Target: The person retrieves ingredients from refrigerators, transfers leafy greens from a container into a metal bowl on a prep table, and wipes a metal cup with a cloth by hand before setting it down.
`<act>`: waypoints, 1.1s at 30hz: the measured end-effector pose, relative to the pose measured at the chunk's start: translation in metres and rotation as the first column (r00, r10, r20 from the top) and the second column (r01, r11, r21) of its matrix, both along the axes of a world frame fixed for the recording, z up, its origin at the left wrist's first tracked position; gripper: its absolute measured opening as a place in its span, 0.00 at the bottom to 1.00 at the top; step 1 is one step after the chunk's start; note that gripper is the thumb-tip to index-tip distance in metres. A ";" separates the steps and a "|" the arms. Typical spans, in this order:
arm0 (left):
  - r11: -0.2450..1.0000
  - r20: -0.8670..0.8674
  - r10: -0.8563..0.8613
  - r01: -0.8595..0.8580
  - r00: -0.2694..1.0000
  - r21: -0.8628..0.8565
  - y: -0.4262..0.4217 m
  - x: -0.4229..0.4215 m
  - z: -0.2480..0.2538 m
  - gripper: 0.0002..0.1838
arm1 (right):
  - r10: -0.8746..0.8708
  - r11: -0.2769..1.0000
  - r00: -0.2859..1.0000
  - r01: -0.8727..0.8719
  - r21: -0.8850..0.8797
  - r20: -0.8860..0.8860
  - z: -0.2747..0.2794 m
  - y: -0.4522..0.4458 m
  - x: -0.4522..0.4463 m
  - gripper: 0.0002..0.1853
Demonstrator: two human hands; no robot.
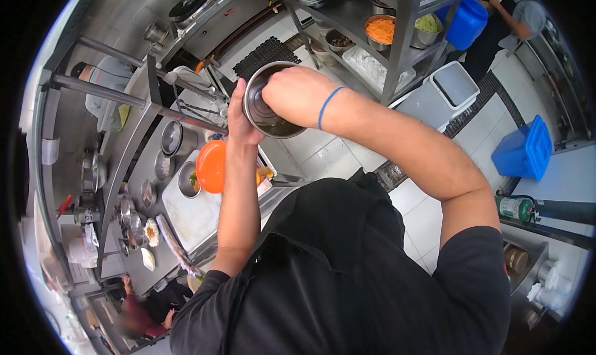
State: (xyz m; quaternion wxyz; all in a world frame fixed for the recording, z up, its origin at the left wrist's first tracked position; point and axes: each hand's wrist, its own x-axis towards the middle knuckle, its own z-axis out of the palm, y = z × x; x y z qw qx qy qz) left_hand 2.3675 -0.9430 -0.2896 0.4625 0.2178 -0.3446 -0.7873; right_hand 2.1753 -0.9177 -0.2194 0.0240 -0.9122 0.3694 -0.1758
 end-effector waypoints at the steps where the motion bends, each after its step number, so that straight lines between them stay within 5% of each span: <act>1: 1.000 0.020 -0.017 0.017 1.000 -0.003 0.001 -0.002 0.003 0.36 | -0.005 0.999 0.999 0.006 0.031 -0.040 -0.003 0.002 0.001 0.07; 10: 0.989 0.067 -0.139 0.141 0.988 -0.031 0.002 -0.009 0.006 0.38 | 0.179 0.897 0.982 -0.136 0.421 -0.062 -0.003 0.005 0.004 0.09; 16: 0.993 0.091 -0.119 0.118 0.989 0.018 -0.001 -0.014 -0.005 0.38 | 0.095 0.800 0.972 -0.204 0.564 0.216 -0.041 -0.014 0.002 0.10; 19: 0.994 0.161 -0.107 0.103 0.981 0.034 -0.002 -0.021 -0.015 0.38 | 0.331 0.930 0.944 -0.328 0.163 0.009 -0.090 -0.032 0.006 0.11; 20: 0.996 0.199 -0.093 0.088 0.976 0.032 -0.001 -0.023 -0.020 0.38 | 0.421 0.840 0.882 -0.467 -0.278 -0.211 -0.105 -0.036 0.002 0.10; 21: 0.997 0.237 -0.079 0.074 0.968 0.029 -0.001 -0.026 -0.025 0.37 | 0.409 0.913 0.909 -0.408 -0.032 0.078 -0.108 -0.037 -0.002 0.10; 23: 0.997 0.250 -0.062 0.051 0.966 0.053 -0.002 -0.031 -0.035 0.37 | 0.099 0.780 0.832 -0.406 0.476 0.546 -0.116 -0.034 -0.009 0.10; 24: 0.997 0.254 -0.054 0.040 0.966 0.058 -0.005 -0.032 -0.044 0.37 | -0.136 0.510 0.881 -0.330 0.794 0.454 -0.081 -0.025 -0.026 0.07; 27: 0.993 0.197 0.041 -0.062 0.980 0.104 -0.010 -0.033 -0.062 0.37 | -0.156 0.179 0.738 -0.632 0.754 0.656 -0.097 -0.036 -0.067 0.05; 30: 0.961 0.215 0.196 -0.231 0.957 0.151 -0.001 -0.026 -0.062 0.42 | -0.360 0.216 0.539 -0.746 0.630 0.762 -0.110 -0.025 -0.124 0.06; 33: 0.978 -0.067 0.142 -0.130 0.988 0.161 0.013 -0.017 -0.057 0.45 | -0.643 0.239 0.275 -0.815 0.528 0.715 -0.164 -0.015 -0.194 0.06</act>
